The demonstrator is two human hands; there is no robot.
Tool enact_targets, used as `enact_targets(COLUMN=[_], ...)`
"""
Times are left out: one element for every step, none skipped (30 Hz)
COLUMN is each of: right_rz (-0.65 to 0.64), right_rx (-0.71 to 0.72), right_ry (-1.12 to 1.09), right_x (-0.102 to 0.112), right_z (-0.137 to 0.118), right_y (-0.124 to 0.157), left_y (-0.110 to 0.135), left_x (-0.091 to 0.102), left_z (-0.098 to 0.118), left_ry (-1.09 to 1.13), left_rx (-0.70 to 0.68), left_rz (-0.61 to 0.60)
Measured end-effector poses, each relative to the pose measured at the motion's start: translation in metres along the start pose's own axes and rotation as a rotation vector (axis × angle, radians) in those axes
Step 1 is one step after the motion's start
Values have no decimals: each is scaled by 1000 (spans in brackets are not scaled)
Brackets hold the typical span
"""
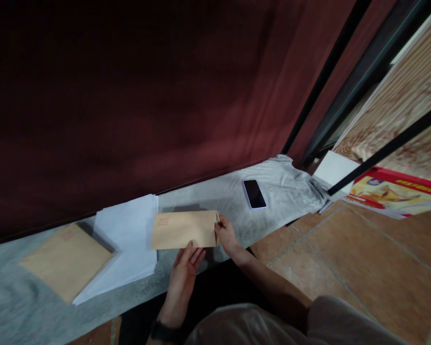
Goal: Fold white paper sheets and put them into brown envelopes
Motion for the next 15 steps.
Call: enact_targets(right_rz=[13,23,29,32,33,33,30,21,9,-8,-29,-52,-72,-87,-99], right_rx=[-3,-4,-5,-7,-9,-12,-15,-21,-29,-38,-50,-65,-80,-95,-111], right_ry=[-14,-28,-39,-48,-57,-63,-69,-73,-78,-82,-84,-83,-78,-69,-64], right_x=[0,0,0,-1,-1,0,0,1,2,3,5,7,10,13,17], right_z=[1,1,1,2,1,1,1,0,0,-1,-1,-2,-2,-1,0], right_y=[1,2,2,3,3,4,4,4,5,5,6,6,6,6,6], left_y=[-2,-4,-6,-8,-10,-12,-14,-16,-19,-23,-27,-31,-36,-41,-46], left_x=[-3,-5,-6,-7,-8,-8,-8,-8,-8,-8,-8,-8,-7,-7,-6], left_z=[-2,-4,-7,-8,-10,-10,-9,-8,-5,-1,3,8,13,18,23], left_ry=[21,43,63,76,83,84,80,71,54,19,-28,-71,-119,-198,-298], left_rx=[-7,-19,-28,-32,-34,-34,-38,-47,-61,-77,-94,-106,-118,-136,-159], left_rz=[-2,3,12,21,31,41,49,57,69,77,78,74,62,40,14])
Point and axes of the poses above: each hand's wrist, its own y-axis away from the middle knuckle, its own x-axis out of the back of the hand, z = x × y, the point moved 1 cm from there along -y, towards the middle knuckle, and after that the axes turned 8 degrees about -z, right-handed, at the moved point
